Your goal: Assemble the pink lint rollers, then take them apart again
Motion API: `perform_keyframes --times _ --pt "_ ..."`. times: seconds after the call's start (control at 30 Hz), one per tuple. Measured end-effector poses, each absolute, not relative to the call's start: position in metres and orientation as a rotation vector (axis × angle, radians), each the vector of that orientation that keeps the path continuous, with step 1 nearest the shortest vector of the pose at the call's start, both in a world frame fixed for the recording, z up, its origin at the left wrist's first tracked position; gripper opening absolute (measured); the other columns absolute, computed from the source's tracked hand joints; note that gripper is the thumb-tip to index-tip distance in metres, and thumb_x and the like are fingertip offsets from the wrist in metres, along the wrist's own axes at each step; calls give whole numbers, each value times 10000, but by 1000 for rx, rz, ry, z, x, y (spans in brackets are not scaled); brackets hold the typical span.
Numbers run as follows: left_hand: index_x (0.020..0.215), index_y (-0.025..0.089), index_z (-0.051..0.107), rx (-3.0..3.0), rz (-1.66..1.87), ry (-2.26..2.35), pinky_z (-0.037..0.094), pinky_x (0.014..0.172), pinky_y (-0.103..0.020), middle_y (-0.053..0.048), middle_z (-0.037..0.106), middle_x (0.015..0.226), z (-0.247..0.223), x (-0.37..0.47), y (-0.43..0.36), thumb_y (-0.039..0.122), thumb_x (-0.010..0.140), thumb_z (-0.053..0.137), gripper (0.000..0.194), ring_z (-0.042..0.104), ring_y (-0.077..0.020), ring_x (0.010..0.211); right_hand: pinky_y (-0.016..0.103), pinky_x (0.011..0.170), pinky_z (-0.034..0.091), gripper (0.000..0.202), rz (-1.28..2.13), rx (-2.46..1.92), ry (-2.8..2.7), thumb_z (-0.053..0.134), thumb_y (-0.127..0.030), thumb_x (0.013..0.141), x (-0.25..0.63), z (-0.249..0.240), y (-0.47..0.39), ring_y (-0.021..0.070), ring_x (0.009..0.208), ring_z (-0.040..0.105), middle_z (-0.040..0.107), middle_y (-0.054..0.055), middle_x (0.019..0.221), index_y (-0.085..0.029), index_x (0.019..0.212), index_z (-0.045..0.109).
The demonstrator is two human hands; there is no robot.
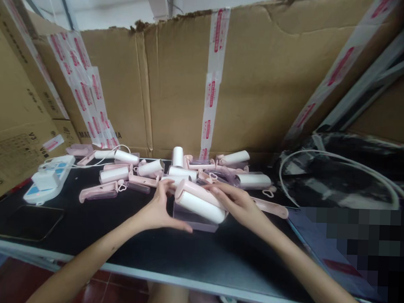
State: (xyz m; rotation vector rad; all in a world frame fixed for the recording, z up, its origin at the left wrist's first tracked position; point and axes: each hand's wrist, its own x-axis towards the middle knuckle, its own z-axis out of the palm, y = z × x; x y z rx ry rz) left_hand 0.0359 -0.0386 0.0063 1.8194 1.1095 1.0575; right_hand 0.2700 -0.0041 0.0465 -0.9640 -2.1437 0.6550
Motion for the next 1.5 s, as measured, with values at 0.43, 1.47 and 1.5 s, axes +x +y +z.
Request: perform_keyframes --times 0.43,1.47,1.5 --pt "1025 169 444 1927 707 1129 432 801 -323 -33 511 973 -12 25 -36 426 562 777 625 508 -200 900 344 789 443 342 192 -769 -2643 331 -319 955 262 42 -9 200 865 571 632 93 927 -171 1048 624" --pt "1178 233 482 2073 608 1051 374 971 -385 -65 542 1191 -10 29 -47 382 639 723 609 488 -252 1104 430 826 420 261 -365 -1318 -2493 568 -376 818 289 23 60 302 925 572 626 137 893 -134 762 645" --pt "1177 232 482 2080 613 1047 373 970 -386 -62 541 1195 -10 29 -47 383 641 721 606 488 -252 1101 417 804 432 289 -342 -1342 -2461 540 -408 831 291 28 59 284 883 587 629 123 868 -142 758 627"
